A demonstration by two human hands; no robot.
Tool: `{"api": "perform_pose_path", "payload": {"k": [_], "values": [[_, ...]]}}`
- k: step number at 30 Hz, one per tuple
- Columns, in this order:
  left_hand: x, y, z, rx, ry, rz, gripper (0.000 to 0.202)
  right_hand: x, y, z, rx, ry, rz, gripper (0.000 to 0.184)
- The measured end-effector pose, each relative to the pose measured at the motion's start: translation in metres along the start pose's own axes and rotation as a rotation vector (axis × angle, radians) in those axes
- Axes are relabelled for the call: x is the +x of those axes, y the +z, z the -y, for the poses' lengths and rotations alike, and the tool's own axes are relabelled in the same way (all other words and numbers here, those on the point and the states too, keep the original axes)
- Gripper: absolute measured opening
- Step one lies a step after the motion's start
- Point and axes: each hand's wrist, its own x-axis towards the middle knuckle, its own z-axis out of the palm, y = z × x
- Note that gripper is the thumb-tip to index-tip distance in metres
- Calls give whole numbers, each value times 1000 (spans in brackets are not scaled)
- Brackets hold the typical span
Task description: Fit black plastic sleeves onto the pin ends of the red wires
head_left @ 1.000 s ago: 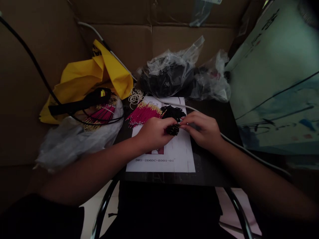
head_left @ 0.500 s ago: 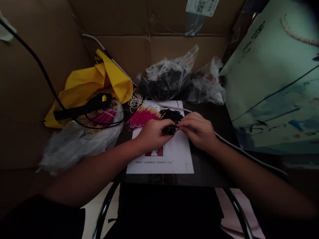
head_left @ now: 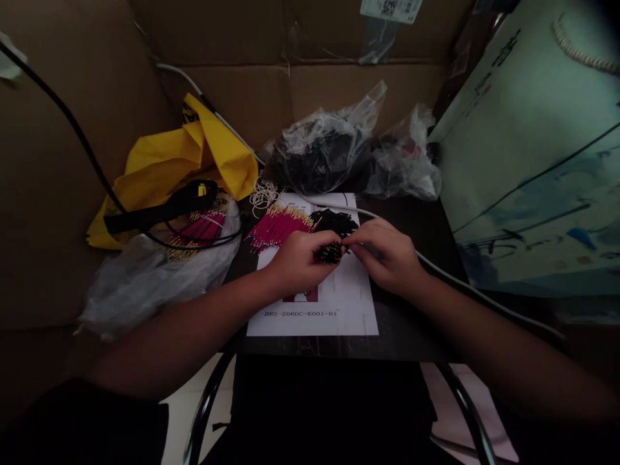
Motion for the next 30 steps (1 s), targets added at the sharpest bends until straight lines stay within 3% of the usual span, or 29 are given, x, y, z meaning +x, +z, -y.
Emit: {"api": "perform_pose_path", "payload": {"k": [8, 16, 21, 25, 30], "values": [[1, -1, -5, -77, -23, -49, 11, -1, 2, -4, -76, -30, -20, 8], [1, 1, -7, -145, -104, -13, 21, -1, 2, 1, 88, 118, -70, 4], [-2, 4, -20, -283, -373, 124, 26, -4, 3, 7, 160, 216, -186, 5], [-2, 8, -21, -309, -384, 241, 31, -7, 1, 18, 206, 196, -262, 7], [-2, 10, -15, -343, -405, 327, 35, -7, -3, 28, 222, 147, -181, 13]]}}
